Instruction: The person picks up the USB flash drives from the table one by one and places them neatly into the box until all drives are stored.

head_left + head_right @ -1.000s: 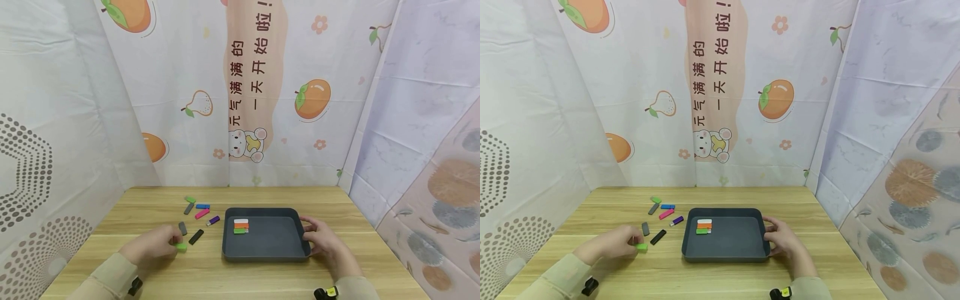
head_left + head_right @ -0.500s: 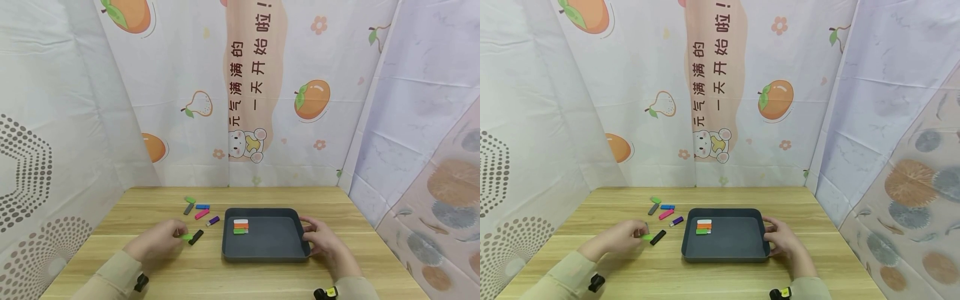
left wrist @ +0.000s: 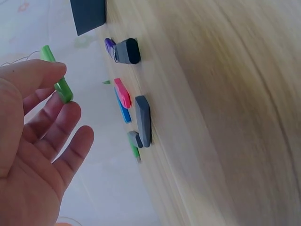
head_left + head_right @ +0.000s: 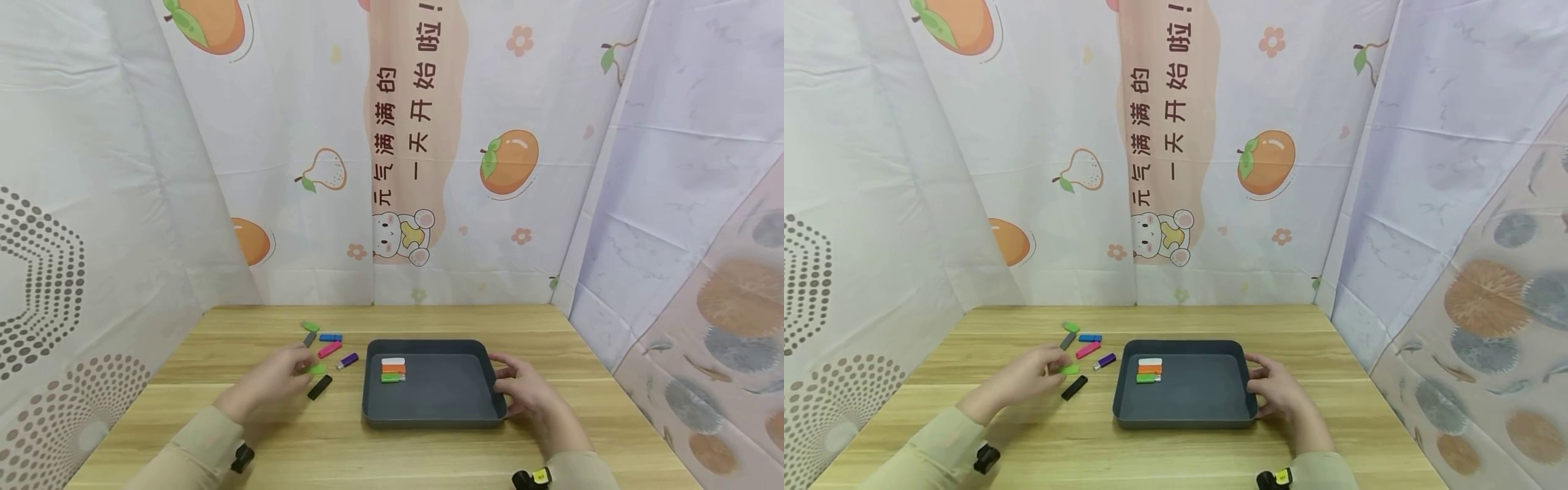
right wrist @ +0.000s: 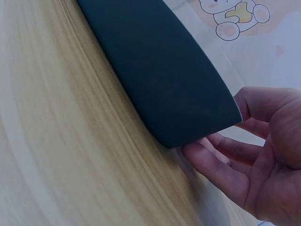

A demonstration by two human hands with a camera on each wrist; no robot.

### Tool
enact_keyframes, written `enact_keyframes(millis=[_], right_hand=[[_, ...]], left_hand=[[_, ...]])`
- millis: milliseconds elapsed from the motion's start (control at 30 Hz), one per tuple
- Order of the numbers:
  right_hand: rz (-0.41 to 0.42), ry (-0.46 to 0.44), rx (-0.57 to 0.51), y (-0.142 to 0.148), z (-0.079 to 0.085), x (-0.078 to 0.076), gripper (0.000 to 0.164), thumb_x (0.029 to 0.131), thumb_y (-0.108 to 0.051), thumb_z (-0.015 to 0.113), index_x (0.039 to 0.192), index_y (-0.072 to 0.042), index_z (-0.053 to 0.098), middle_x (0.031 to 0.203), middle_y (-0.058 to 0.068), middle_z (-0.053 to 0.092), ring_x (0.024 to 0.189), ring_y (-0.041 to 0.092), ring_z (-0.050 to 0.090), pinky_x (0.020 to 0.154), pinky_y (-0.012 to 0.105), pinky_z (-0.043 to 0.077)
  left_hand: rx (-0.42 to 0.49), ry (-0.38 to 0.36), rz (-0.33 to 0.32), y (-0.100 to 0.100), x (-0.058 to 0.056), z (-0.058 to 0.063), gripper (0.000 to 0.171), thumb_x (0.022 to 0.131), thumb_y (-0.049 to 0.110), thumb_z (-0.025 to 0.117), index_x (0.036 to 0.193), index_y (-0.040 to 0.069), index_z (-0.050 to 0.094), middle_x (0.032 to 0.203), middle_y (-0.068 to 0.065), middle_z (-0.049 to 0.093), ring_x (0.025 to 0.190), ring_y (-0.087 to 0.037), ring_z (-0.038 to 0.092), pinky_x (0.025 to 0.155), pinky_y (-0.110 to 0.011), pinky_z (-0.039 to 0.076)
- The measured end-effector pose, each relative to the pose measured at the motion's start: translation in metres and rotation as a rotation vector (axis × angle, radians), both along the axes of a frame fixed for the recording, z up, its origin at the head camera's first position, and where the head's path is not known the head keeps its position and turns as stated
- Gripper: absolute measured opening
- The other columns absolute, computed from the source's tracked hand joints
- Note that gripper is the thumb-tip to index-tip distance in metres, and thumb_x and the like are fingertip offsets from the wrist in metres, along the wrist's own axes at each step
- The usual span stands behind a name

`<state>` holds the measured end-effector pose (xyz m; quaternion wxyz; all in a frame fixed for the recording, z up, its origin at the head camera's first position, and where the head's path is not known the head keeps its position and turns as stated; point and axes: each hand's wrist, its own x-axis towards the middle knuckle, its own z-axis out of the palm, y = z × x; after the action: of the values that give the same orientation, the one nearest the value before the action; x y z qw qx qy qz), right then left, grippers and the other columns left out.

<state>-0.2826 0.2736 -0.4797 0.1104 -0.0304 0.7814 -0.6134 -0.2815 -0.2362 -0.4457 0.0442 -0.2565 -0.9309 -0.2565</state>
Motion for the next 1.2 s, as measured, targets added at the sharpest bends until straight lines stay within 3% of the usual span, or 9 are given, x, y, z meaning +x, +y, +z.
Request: enact_keyframes(millis=[333, 567, 800, 1200], right_hand=[[0.01, 0.0, -0.009, 0.0, 0.001, 0.0, 0.075, 0.083, 0.008, 0.06, 0.154, -0.001, 0.037, 0.126, 0.03, 0.055, 0.097, 0.034, 0.064, 0.061, 0.059, 0.058], [0.022, 0.005, -0.006, 0.001, 0.001, 0.0, 0.074, 0.084, 0.008, 0.059, 0.154, 0.001, 0.036, 0.127, 0.031, 0.054, 0.099, 0.035, 0.063, 0.062, 0.059, 0.058], [0.023, 0.003, -0.01, 0.001, 0.001, 0.001, 0.074, 0.084, 0.008, 0.059, 0.154, 0.0, 0.036, 0.127, 0.031, 0.054, 0.099, 0.035, 0.063, 0.062, 0.059, 0.058], [0.017, 0.009, 0.003, 0.001, 0.0, 0.001, 0.075, 0.083, 0.008, 0.06, 0.154, 0.0, 0.036, 0.127, 0.03, 0.055, 0.1, 0.035, 0.063, 0.061, 0.058, 0.058]], left_hand=[[-0.01, 0.086, 0.022, 0.008, -0.002, 0.0, 0.018, 0.089, 0.007, 0.077, 0.102, 0.018, 0.072, 0.098, 0.007, 0.062, 0.085, -0.01, 0.06, 0.07, -0.026, 0.054], [0.017, 0.092, -0.016, 0.017, -0.005, -0.001, 0.017, 0.088, 0.005, 0.076, 0.102, 0.015, 0.072, 0.099, 0.004, 0.06, 0.079, -0.011, 0.058, 0.064, -0.024, 0.052], [0.008, 0.145, -0.04, 0.03, -0.007, -0.002, 0.019, 0.088, 0.008, 0.079, 0.104, 0.015, 0.073, 0.1, 0.006, 0.062, 0.084, -0.011, 0.059, 0.07, -0.026, 0.053], [0.027, 0.134, -0.026, 0.047, -0.009, -0.002, 0.019, 0.089, 0.01, 0.079, 0.107, 0.014, 0.074, 0.101, 0.006, 0.064, 0.086, -0.012, 0.06, 0.072, -0.026, 0.054]])
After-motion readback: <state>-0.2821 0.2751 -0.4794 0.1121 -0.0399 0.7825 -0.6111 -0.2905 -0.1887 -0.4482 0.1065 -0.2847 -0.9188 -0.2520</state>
